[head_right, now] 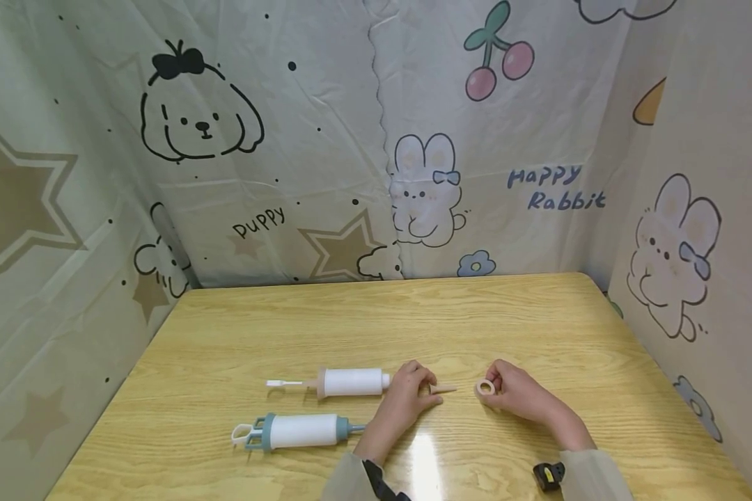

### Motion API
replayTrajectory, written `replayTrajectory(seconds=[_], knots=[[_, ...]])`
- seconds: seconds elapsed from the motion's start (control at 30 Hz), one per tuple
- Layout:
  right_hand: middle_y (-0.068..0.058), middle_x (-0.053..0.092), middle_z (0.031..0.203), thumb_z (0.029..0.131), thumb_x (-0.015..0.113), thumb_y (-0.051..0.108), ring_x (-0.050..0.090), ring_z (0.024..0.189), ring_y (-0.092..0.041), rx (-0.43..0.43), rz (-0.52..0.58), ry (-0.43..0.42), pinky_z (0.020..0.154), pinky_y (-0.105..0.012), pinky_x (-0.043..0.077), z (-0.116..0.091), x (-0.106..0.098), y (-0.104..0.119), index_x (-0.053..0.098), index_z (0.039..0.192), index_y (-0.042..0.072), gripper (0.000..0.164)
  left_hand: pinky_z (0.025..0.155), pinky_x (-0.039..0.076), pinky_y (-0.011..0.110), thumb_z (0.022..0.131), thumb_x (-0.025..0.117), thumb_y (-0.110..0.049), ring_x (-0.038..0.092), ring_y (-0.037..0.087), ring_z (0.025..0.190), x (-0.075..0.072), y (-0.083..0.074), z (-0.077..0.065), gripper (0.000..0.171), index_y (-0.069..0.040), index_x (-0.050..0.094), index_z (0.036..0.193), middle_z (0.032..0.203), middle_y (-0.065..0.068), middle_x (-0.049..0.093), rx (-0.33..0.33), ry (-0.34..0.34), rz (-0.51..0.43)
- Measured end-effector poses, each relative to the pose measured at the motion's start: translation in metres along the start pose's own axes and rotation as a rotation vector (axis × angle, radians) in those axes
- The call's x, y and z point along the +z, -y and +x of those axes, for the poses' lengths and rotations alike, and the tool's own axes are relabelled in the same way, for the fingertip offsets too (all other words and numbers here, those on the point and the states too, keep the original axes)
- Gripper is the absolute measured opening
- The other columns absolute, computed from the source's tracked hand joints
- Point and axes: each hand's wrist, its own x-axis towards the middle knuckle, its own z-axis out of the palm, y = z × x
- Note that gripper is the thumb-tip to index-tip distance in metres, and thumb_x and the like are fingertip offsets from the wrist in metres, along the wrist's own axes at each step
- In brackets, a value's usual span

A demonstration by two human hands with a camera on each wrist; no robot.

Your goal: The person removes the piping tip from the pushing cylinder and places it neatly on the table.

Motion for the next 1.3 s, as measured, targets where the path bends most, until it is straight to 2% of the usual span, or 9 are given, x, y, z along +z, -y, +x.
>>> replayTrajectory(seconds=[0.03, 0.17, 0.23, 0.4, 0.53, 0.67, 0.83, 1.07, 1.3], knots=[[-0.004, 0.052, 0.083, 0.087, 0.074, 0.020, 0.043, 0.069, -0.003, 0.001, 0.002, 0.002, 0.057, -0.020, 0.040, 0.000, 0.001, 0.001, 0.052, 0.100, -0.001, 0.033, 0.075, 0.050, 0.017, 0.077, 0.083, -0.023, 0.054, 0.010, 0.084, -0.005, -0.004, -0.001, 0.026, -0.009, 0.069, 0.094, 0.089, -0.001, 0.057, -0.032, 0.023, 0.001], [-0.006, 0.053, 0.087, 0.086, 0.074, 0.021, 0.043, 0.070, -0.003, 0.006, 0.017, -0.002, 0.059, -0.020, 0.041, 0.002, 0.003, 0.003, 0.051, 0.103, -0.003, 0.037, 0.086, 0.052, 0.018, 0.078, 0.082, -0.030, 0.058, 0.012, 0.098, -0.010, -0.005, -0.004, 0.039, -0.011, 0.066, 0.109, 0.102, -0.001, 0.060, -0.052, 0.029, 0.051], [-0.007, 0.053, 0.090, 0.087, 0.074, 0.024, 0.044, 0.073, -0.006, 0.025, 0.002, -0.027, 0.060, -0.020, 0.041, 0.002, 0.004, 0.005, 0.051, 0.105, -0.004, 0.040, 0.090, 0.052, 0.018, 0.079, 0.081, -0.034, 0.058, 0.012, 0.103, -0.013, -0.006, -0.004, 0.046, -0.011, 0.064, 0.115, 0.108, -0.001, 0.061, -0.016, -0.005, 0.083], [-0.010, 0.055, 0.099, 0.089, 0.072, 0.029, 0.049, 0.086, -0.015, 0.045, -0.094, -0.157, 0.069, -0.024, 0.046, 0.002, 0.004, 0.012, 0.052, 0.112, -0.005, 0.045, 0.096, 0.053, 0.018, 0.081, 0.078, -0.037, 0.063, 0.014, 0.112, -0.027, -0.008, -0.004, 0.054, -0.009, 0.059, 0.123, 0.119, 0.002, 0.064, 0.109, -0.123, 0.115], [-0.015, 0.059, 0.108, 0.090, 0.071, 0.025, 0.056, 0.098, -0.024, -0.029, -0.149, -0.245, 0.079, -0.036, 0.053, 0.005, 0.006, 0.019, 0.054, 0.118, -0.006, 0.045, 0.097, 0.053, 0.020, 0.080, 0.079, -0.032, 0.064, 0.017, 0.116, -0.042, -0.004, -0.002, 0.058, -0.007, 0.058, 0.128, 0.125, 0.005, 0.065, 0.176, -0.181, 0.105], [-0.020, 0.060, 0.119, 0.092, 0.069, 0.024, 0.058, 0.108, -0.034, -0.099, -0.145, -0.268, 0.089, -0.049, 0.053, 0.008, 0.013, 0.030, 0.052, 0.126, -0.007, 0.050, 0.100, 0.053, 0.023, 0.079, 0.081, -0.024, 0.063, 0.021, 0.121, -0.056, 0.003, -0.002, 0.064, -0.003, 0.055, 0.133, 0.132, 0.010, 0.063, 0.229, -0.218, 0.098], [-0.021, 0.060, 0.119, 0.091, 0.070, 0.024, 0.059, 0.109, -0.039, -0.171, -0.130, -0.269, 0.091, -0.054, 0.052, 0.014, 0.022, 0.044, 0.053, 0.126, -0.007, 0.050, 0.102, 0.051, 0.025, 0.082, 0.079, -0.026, 0.060, 0.023, 0.125, -0.077, 0.009, -0.005, 0.064, -0.003, 0.054, 0.135, 0.135, 0.012, 0.061, 0.231, -0.218, 0.049], [-0.017, 0.063, 0.116, 0.087, 0.074, 0.020, 0.061, 0.105, -0.033, -0.279, -0.155, -0.293, 0.088, -0.044, 0.056, 0.022, 0.038, 0.059, 0.057, 0.121, -0.004, 0.045, 0.102, 0.053, 0.030, 0.081, 0.080, -0.024, 0.059, 0.024, 0.126, -0.106, 0.021, -0.012, 0.065, -0.004, 0.053, 0.137, 0.137, 0.012, 0.059, 0.226, -0.224, -0.040], [-0.015, 0.063, 0.117, 0.089, 0.073, 0.023, 0.062, 0.105, -0.033, -0.303, -0.111, -0.248, 0.089, -0.047, 0.055, 0.032, 0.056, 0.076, 0.057, 0.122, 0.000, 0.043, 0.102, 0.053, 0.031, 0.082, 0.079, -0.023, 0.059, 0.022, 0.127, -0.132, 0.035, -0.024, 0.065, -0.008, 0.052, 0.139, 0.138, 0.009, 0.059, 0.220, -0.217, -0.073]])
